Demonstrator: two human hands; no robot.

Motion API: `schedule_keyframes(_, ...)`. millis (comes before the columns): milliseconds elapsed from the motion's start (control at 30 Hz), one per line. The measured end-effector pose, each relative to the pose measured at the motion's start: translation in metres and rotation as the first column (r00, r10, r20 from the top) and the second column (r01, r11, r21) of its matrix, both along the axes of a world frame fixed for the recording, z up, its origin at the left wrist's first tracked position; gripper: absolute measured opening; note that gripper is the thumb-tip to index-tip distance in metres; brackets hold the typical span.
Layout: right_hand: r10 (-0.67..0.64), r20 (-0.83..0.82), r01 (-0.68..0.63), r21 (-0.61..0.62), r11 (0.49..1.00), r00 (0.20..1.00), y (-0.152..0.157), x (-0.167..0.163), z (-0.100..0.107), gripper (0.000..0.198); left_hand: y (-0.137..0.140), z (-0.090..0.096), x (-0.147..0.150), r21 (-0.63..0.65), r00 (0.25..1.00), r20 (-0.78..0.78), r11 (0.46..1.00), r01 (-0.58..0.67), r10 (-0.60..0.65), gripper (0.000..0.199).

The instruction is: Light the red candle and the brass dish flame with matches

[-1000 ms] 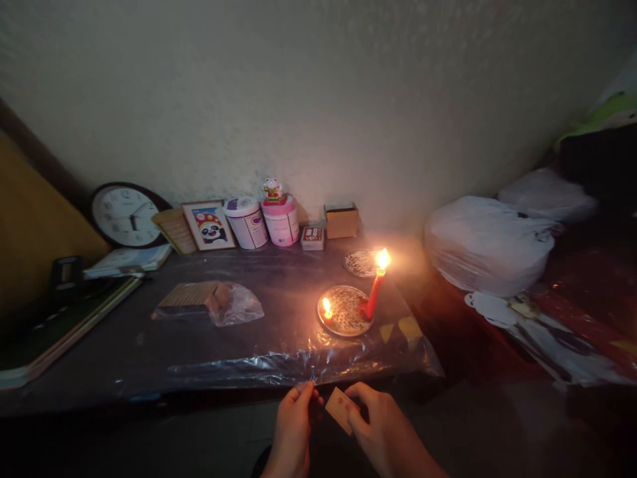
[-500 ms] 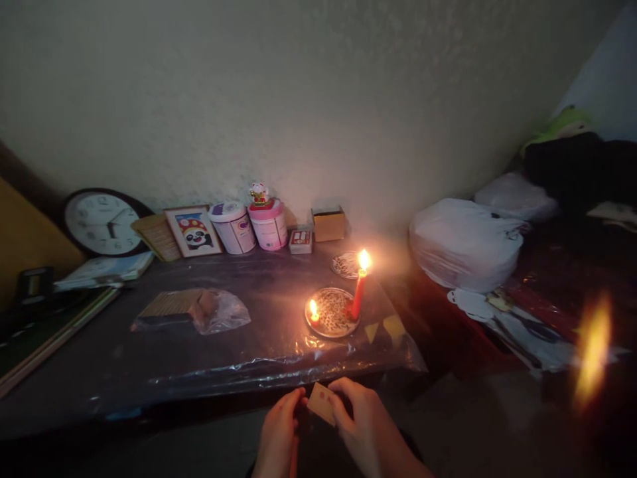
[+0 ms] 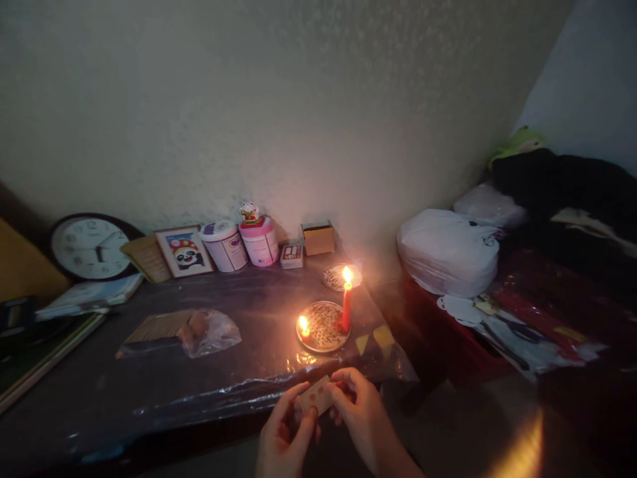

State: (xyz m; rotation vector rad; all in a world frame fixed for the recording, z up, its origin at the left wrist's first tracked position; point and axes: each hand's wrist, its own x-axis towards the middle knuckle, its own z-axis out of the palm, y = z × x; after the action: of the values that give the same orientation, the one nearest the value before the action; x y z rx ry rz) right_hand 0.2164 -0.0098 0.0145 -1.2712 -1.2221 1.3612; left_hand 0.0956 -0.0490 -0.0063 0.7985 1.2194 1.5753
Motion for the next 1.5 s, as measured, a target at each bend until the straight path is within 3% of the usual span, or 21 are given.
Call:
schedule_keyframes(233,-0.008,0.006,0.008,0.025,1.000,1.000,0.003,0.001,0.011,0.020,0.008,-0.009,-0.005,0.010,0.944,-0.330,1.000,0.001,0.002,0.037)
schedule_keyframes(500,0.015,0.061,-0.015,-0.007,1.000,0.998,0.010,0.001,0.010,0.015,0.011,-0.005,-0.006,0.026,0.912,-0.409,0.999,0.032,-0.018,0.028)
schedule_keyframes(667,0.068,-0.007,-0.068,0.008,0.998,0.998,0.011,0.004,0.008,0.018,0.011,-0.002,-0.007,0.064,0.896,-0.444,0.998,0.022,0.008,0.024)
schedule_keyframes(867,0.097,-0.191,-0.128,-0.153,0.980,0.977,0.017,0.004,0.001,0.023,0.013,-0.009,-0.010,0.104,0.871,-0.489,0.994,0.013,0.040,0.025)
schedule_keyframes(1167,0.119,-0.217,-0.165,-0.207,0.964,0.969,0.018,0.002,-0.005,0.030,0.014,-0.016,-0.013,0.096,0.855,-0.517,0.995,0.013,0.038,0.025)
schedule_keyframes(1367,0.067,-0.030,-0.069,-0.048,0.997,0.997,0.020,0.011,0.006,0.029,0.015,-0.015,-0.014,0.099,0.868,-0.491,0.995,-0.025,0.071,0.032)
schedule_keyframes(1500,0.053,0.028,-0.053,0.010,0.999,0.998,0.021,0.012,0.007,0.029,0.015,-0.016,-0.016,0.070,0.889,-0.457,0.998,0.009,0.024,0.031)
